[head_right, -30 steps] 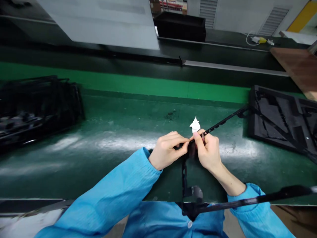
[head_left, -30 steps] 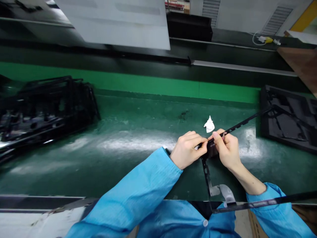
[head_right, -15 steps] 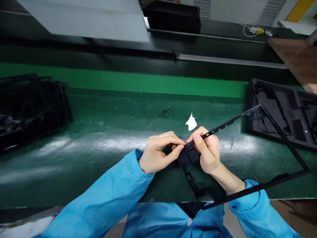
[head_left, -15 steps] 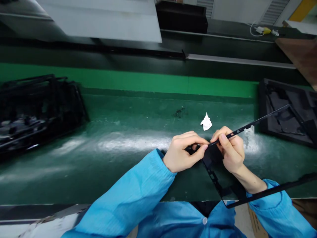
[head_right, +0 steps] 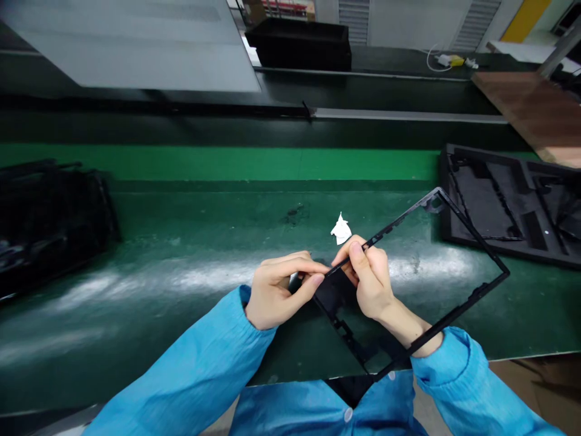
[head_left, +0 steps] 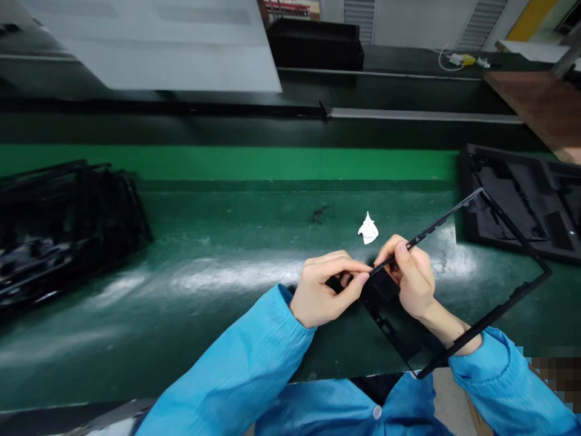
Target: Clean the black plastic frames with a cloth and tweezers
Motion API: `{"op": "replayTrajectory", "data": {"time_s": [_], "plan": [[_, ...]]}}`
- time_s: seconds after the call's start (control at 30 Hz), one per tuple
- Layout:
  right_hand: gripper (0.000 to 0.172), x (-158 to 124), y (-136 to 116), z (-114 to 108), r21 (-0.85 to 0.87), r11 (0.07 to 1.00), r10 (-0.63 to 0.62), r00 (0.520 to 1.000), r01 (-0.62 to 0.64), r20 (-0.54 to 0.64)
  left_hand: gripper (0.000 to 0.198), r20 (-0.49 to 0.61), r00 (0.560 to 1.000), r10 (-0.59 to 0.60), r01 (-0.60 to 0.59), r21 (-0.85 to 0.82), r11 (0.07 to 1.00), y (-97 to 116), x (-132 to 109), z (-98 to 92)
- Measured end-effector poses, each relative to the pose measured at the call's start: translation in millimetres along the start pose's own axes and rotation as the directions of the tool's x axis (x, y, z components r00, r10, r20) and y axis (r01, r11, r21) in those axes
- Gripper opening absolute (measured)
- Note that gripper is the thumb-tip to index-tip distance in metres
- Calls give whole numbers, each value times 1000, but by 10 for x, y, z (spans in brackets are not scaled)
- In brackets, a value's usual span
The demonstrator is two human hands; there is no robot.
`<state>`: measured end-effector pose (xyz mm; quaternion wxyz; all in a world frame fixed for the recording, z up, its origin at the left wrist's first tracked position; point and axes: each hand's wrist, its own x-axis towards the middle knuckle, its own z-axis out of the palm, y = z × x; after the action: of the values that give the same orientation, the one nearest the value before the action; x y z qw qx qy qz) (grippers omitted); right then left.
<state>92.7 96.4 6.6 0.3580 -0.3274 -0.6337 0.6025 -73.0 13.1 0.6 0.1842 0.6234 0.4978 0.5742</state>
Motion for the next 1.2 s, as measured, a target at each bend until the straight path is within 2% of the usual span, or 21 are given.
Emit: {"op": "replayTrajectory", "data": {"time_s": [0.27, 0.43, 0.57, 0.73, 0.87, 1.0, 1.2], "plan": [[40, -22, 66, -34, -59, 984, -160, 980, 168, 118, 12, 18, 999, 49, -49, 26, 998, 8, 5, -26], [41, -67, 63, 8, -57, 979, -178, 957, 195, 229, 19, -14, 999, 46, -46, 21, 999, -71, -41, -64], [38, -106, 63, 46, -34, 981, -167, 917, 192, 362, 24, -67, 998, 10, -8, 30, 1000, -163, -79, -85], [34, -145, 29, 77, -64, 985, -103, 842, 161, 529, 26, -88, 996, -16, 21, 58, 998, -187, -82, -74], [29, -195, -16, 89, -198, 974, 36, 780, 113, 624, 29, -114, 993, -39, 50, 96, 994, -178, -59, -51], [28, -220, -49, 105, -308, 948, 156, 725, 81, 671, 37, -137, 989, -52, 67, 111, 992, -170, -49, -43], [21, -216, -84, 124, -392, 919, 259, 679, 47, 687, 47, -110, 992, -54, 64, 91, 994, -154, -46, -65]]}}
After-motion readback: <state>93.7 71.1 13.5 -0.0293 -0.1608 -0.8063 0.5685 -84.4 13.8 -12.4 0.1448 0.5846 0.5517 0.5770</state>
